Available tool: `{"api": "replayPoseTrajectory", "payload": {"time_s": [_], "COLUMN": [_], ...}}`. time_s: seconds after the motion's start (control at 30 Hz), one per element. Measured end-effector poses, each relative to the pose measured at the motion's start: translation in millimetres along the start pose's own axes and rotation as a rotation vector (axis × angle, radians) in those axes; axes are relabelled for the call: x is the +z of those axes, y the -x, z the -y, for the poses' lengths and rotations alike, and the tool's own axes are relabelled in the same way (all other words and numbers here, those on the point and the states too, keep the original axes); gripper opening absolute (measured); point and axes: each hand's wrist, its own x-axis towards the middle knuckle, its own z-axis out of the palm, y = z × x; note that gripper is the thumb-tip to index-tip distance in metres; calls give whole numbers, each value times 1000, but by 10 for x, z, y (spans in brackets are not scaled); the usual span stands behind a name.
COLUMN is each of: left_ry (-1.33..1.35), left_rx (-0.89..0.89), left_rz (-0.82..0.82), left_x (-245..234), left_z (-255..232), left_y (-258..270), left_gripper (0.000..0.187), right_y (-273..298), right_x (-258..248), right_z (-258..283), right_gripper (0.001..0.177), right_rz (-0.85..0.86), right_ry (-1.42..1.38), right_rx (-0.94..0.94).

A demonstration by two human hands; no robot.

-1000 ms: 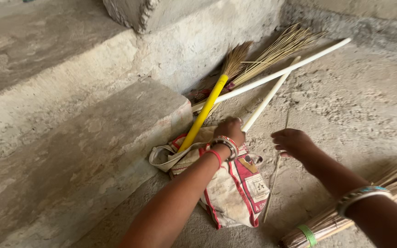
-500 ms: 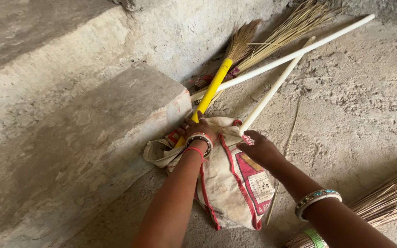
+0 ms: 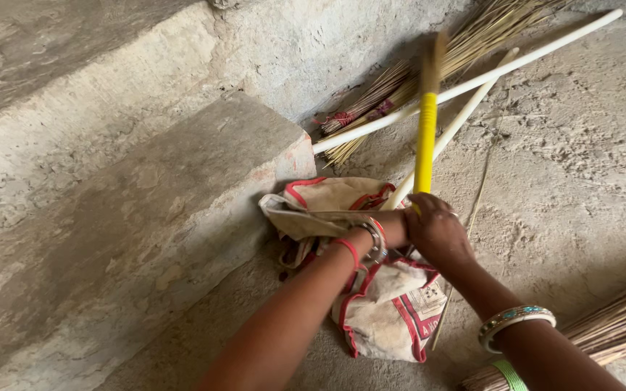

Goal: The person picks up various brooms and broom heads from a cloth bag and arranges them into a neat pile on the floor. They handle the items one by one, placing them together before emptying the remaining contents of the bag.

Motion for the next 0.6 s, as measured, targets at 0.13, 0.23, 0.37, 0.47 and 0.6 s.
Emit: {"api": "replayPoseTrajectory", "payload": {"time_s": [0.13,0.23,0.37,0.47,0.6], "left_ry": [4,-184,-249,-336,-338], "left_rx": [-518,-539,-668,-735,-697], "left_rz": [-77,-306,-347,-339,-375], "left_x": [-507,-784,-925,-930,-858], "left_z": [38,173,609,943,1241], "left_y": [135,181,30,-65,-232], "left_gripper": [24,24,28,35,33], "right_y": [-4,-54,-86,-220,-220], "right_x": [-26,-117,-48,67,225], "right_z": [189,518,662,546,485], "right_gripper": [68,88,68,73,70], "right_rz": [148,213,250,184,66], "right_ry": [-61,135,344,220,13], "right_rx": [178,77,64,144,332]}}
